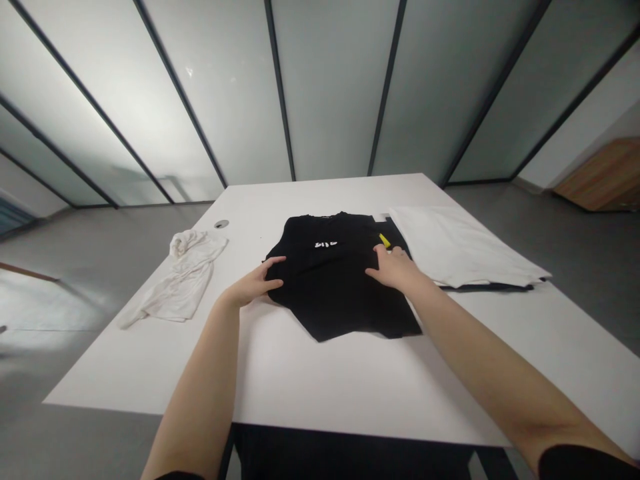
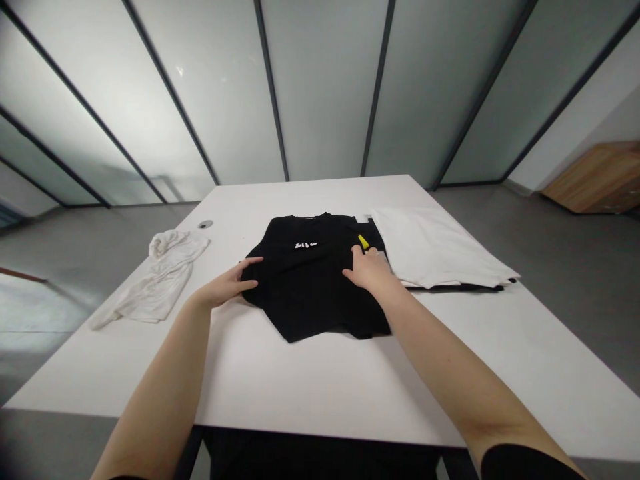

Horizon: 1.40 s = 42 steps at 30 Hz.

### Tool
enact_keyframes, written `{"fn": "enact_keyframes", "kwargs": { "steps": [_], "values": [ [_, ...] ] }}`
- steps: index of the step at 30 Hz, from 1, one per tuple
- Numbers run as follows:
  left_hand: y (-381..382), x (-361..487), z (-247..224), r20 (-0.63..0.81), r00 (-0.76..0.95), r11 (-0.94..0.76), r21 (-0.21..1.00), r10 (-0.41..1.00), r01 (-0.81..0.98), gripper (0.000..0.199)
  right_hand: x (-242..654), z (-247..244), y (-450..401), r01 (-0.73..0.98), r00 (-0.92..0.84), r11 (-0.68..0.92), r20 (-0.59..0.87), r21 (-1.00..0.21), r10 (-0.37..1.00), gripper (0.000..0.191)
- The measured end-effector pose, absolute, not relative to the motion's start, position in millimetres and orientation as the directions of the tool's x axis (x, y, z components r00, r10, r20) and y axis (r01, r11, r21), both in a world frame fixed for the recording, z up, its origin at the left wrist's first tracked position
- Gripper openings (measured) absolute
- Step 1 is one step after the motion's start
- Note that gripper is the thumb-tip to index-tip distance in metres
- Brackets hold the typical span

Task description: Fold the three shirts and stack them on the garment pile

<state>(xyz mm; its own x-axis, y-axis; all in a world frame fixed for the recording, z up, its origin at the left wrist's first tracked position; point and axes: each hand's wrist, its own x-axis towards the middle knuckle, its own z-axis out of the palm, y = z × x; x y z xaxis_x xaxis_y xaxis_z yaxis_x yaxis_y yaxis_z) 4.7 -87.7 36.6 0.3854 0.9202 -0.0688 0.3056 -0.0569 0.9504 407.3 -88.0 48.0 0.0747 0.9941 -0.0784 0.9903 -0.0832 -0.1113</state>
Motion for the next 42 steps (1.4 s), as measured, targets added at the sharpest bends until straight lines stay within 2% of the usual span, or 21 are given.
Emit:
{"fn": "enact_keyframes", "kwargs": {
  "steps": [2,6,9,12,14,16,19,22,24,27,29,31,34,42],
  "values": [
    [-91,0,40,-0.103,0.382,-0.039,0.938,0.918,0.345,0.067,410,50,-88,0.991,0.061,-0.075,-0.125,-0.110,0.990,0.065],
    [-88,-2,42,-0.088,0.276,0.005,0.957,0.957,0.289,0.067,418,49,-80,0.974,-0.003,-0.031,-0.149,-0.223,0.989,0.052],
    [-80,3,39,-0.074,0.133,0.055,0.989,0.988,0.139,0.079,424,46,-73,0.952,0.053,-0.043,0.025,-0.303,0.998,0.038],
    [-73,9,34,-0.001,-0.063,0.003,1.000,0.998,0.023,0.090,425,42,-69,0.920,0.129,-0.020,0.255,-0.392,0.958,0.037],
    [-72,12,33,0.022,-0.079,-0.021,1.000,0.997,0.013,0.092,423,41,-71,0.910,0.114,0.018,0.292,-0.414,0.950,0.039],
    [-76,12,33,-0.022,0.026,0.020,0.996,0.999,0.084,0.092,421,42,-74,0.921,0.098,-0.008,0.211,-0.389,0.973,0.045],
    [-85,6,38,-0.111,0.196,0.051,0.956,0.974,0.288,0.088,420,47,-80,0.951,0.097,-0.095,-0.007,-0.293,0.995,0.058],
    [-90,2,43,-0.125,0.265,0.020,0.930,0.956,0.367,0.080,424,52,-81,0.960,0.045,-0.085,-0.152,-0.266,0.987,0.055],
    [-89,3,45,-0.097,0.238,0.024,0.955,0.966,0.294,0.080,426,54,-79,0.951,0.021,-0.062,-0.135,-0.303,0.991,0.048],
    [-86,9,45,-0.044,0.094,0.033,0.992,0.995,0.123,0.089,429,56,-75,0.912,0.052,-0.042,0.013,-0.407,0.999,0.043],
    [-84,12,45,-0.043,0.035,0.041,0.997,0.998,0.063,0.093,431,56,-73,0.880,0.098,-0.058,0.061,-0.471,0.993,0.043],
    [-85,13,44,-0.082,0.034,0.079,0.995,0.996,0.061,0.094,433,56,-73,0.862,0.109,-0.080,0.029,-0.501,0.994,0.044],
    [-86,14,43,-0.147,0.050,0.140,0.982,0.988,0.124,0.088,437,57,-74,0.860,0.062,-0.101,-0.095,-0.500,0.994,0.050],
    [-87,20,42,-0.113,-0.011,0.113,0.974,0.994,0.197,0.061,449,72,-82,0.873,-0.051,-0.091,-0.276,-0.479,0.960,0.041]
  ]
}}
